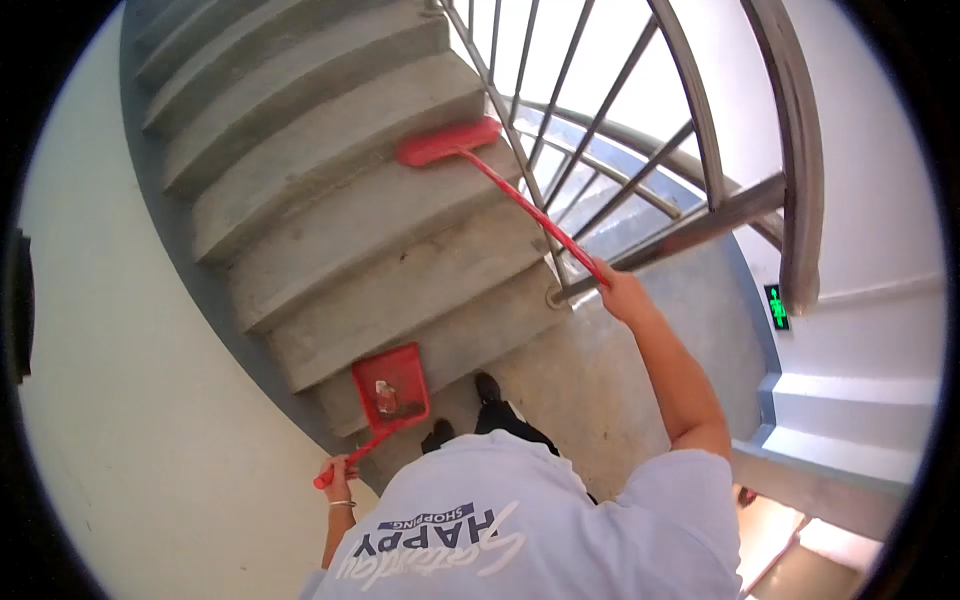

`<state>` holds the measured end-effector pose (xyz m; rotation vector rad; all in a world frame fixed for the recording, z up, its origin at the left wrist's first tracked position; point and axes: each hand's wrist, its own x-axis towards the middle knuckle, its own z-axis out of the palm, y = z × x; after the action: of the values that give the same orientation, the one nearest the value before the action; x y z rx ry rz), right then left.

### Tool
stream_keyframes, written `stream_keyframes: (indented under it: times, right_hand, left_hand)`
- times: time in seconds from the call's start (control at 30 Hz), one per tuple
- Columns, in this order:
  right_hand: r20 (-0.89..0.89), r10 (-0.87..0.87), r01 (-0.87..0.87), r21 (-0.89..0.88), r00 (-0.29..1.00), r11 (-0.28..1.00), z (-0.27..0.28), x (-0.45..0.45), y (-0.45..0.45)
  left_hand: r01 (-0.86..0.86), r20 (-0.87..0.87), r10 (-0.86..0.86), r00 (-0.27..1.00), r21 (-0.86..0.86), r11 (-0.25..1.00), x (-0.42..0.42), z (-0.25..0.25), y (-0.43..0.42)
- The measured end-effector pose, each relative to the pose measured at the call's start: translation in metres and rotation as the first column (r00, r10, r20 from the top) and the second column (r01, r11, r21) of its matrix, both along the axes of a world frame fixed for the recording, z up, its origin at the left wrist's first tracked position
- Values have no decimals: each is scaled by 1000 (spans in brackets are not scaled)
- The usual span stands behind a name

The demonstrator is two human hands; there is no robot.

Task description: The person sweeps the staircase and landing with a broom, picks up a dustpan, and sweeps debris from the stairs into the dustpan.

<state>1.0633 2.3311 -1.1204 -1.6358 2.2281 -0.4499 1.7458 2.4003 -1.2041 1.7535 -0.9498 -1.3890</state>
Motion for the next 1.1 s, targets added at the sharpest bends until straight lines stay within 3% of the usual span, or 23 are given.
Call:
stream_keyframes:
  times: [0.03, 0.1, 0.2, 0.3, 0.37, 0.43, 0.5, 0.57, 0.63, 0.7, 0.73, 0.8, 0.9, 1.1]
  right_hand:
    - [6, -21, 21, 14, 1000, 1000, 16, 8, -1]
    - [-29, 26, -17, 267, 999, 964, 56, 35, -33]
    - [3, 143, -137, 307, 990, 942, 75, 68, -49]
    - [2, 92, -87, 353, 996, 932, 94, 91, -29]
    - [3, 75, -71, 353, 997, 933, 82, 89, 1]
    - [95, -54, 37, 175, 994, 984, 70, 76, 29]
    - [80, -113, 96, 187, 990, 978, 72, 59, 33]
    - [67, -188, 173, 191, 980, 966, 62, 29, 35]
    - [79, -19, 28, -112, 997, 993, 27, -16, 10]
    - [-81, -28, 32, 50, 996, 998, 18, -34, -24]
    - [-73, -33, 37, 52, 997, 998, 28, -29, -34]
    - [-136, 15, 14, 214, 991, 977, 63, -11, -49]
    - [-143, 40, -14, 178, 989, 984, 50, -22, -42]
    - [-120, 37, -2, 279, 992, 960, 62, 2, -36]
  left_hand:
    - [9, 4, -9, 1000, -3, 1000, 3, 2, 0]
    - [29, 1, -29, 1000, -28, 999, 1, 1, -8]
    - [5, 24, -7, 1000, 72, 997, 6, 6, -16]
    - [-43, -12, 44, 999, 74, 996, 7, 7, -8]
    - [-58, -15, 58, 998, 22, 998, 7, 1, -3]
    - [-69, 5, 69, 998, 36, 997, -2, 5, -1]
    - [-66, 28, 65, 998, 44, 997, -7, 5, 5]
    - [-14, 33, 16, 999, -62, 998, -12, -1, 8]
    - [-12, 29, 14, 999, -61, 998, -17, 0, 8]
    - [-6, 30, 7, 1000, -54, 999, -20, 3, 8]
    - [-21, 14, 22, 1000, -34, 999, -20, 7, 6]
    - [-26, 7, 26, 1000, -12, 1000, -17, 10, 3]
    - [-30, 11, 30, 999, 10, 1000, -16, 5, -1]
    - [-2, 13, 1, 1000, 68, 998, -12, 4, -9]
